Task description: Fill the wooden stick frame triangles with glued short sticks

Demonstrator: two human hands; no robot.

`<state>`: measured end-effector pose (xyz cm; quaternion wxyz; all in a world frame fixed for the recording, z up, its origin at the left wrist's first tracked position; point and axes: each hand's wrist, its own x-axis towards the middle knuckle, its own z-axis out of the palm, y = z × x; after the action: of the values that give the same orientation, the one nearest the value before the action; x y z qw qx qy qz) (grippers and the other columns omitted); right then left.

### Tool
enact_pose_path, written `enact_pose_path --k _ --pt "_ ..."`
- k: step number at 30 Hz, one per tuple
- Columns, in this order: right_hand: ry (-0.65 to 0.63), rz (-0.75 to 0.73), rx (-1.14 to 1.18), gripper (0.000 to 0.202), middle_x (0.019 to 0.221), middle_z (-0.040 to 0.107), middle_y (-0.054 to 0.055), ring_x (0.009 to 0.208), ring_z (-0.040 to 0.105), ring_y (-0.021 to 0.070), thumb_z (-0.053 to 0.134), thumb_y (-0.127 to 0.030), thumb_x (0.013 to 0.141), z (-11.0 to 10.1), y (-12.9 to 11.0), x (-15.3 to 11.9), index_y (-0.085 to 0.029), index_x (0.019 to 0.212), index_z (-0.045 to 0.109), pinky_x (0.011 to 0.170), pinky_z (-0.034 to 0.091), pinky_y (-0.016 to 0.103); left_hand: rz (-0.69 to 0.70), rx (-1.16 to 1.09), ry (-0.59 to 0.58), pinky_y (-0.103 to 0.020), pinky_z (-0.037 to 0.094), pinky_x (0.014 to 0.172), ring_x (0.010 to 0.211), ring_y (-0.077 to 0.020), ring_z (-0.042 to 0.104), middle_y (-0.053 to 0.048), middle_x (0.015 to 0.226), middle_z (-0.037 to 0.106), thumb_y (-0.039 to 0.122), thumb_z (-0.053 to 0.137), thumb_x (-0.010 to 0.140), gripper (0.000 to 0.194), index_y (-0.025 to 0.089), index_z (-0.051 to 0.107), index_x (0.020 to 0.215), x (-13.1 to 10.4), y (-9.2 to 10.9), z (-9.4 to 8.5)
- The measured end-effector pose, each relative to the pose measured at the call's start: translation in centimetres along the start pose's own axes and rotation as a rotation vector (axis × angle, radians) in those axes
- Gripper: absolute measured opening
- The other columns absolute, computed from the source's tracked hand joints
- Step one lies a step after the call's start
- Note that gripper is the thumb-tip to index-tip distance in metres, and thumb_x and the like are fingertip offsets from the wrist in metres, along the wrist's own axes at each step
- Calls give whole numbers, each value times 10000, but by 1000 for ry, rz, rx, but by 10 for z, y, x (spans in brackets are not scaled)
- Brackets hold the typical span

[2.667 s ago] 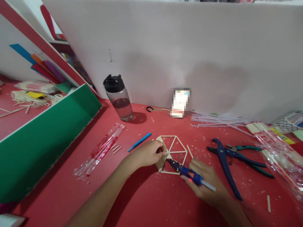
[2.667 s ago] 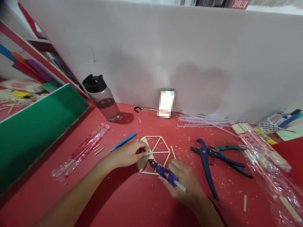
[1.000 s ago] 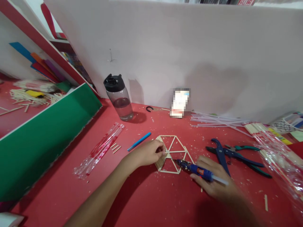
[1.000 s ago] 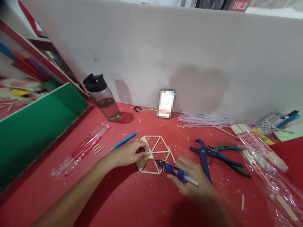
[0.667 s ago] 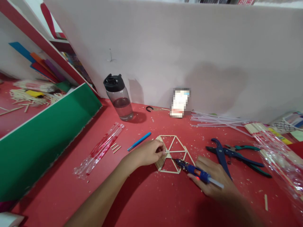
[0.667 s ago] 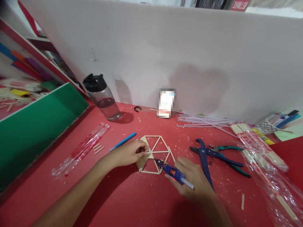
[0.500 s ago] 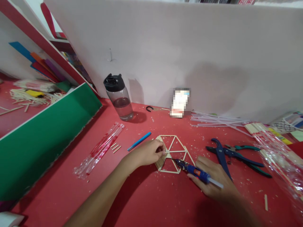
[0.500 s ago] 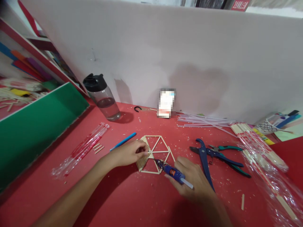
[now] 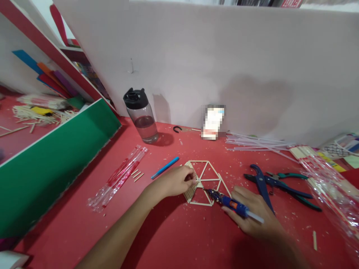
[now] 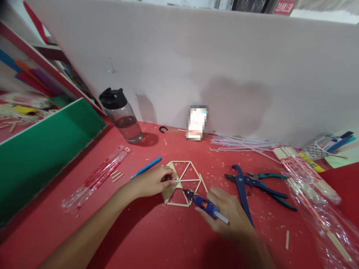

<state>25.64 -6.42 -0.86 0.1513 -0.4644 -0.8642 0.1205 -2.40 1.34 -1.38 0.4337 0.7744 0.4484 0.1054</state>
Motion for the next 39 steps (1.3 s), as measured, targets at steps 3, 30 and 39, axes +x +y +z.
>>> enact_pose_path --k 3,30,39 --pt "1 -7 -5 263 735 577 18 649 546 164 568 -382 966 0 0 0 -216 764 543 586 372 289 1 1 2 -279 426 665 780 -184 628 -33 896 688 374 535 918 202 204 636 875 0 0 0" --pt "-3 62 74 262 750 588 19 662 563 168 558 -397 975 -1 -3 1 -221 780 570 593 405 290 16 11 4 -280 438 682 795 -188 635 -40 905 693 355 533 918 197 200 649 878 0 0 0" --pt "-9 62 132 216 816 679 37 733 645 207 571 -408 962 0 -2 -4 -243 849 651 608 478 299 30 19 1 -263 430 660 776 -175 625 -34 891 697 329 537 913 184 197 664 902 2 -1 0"
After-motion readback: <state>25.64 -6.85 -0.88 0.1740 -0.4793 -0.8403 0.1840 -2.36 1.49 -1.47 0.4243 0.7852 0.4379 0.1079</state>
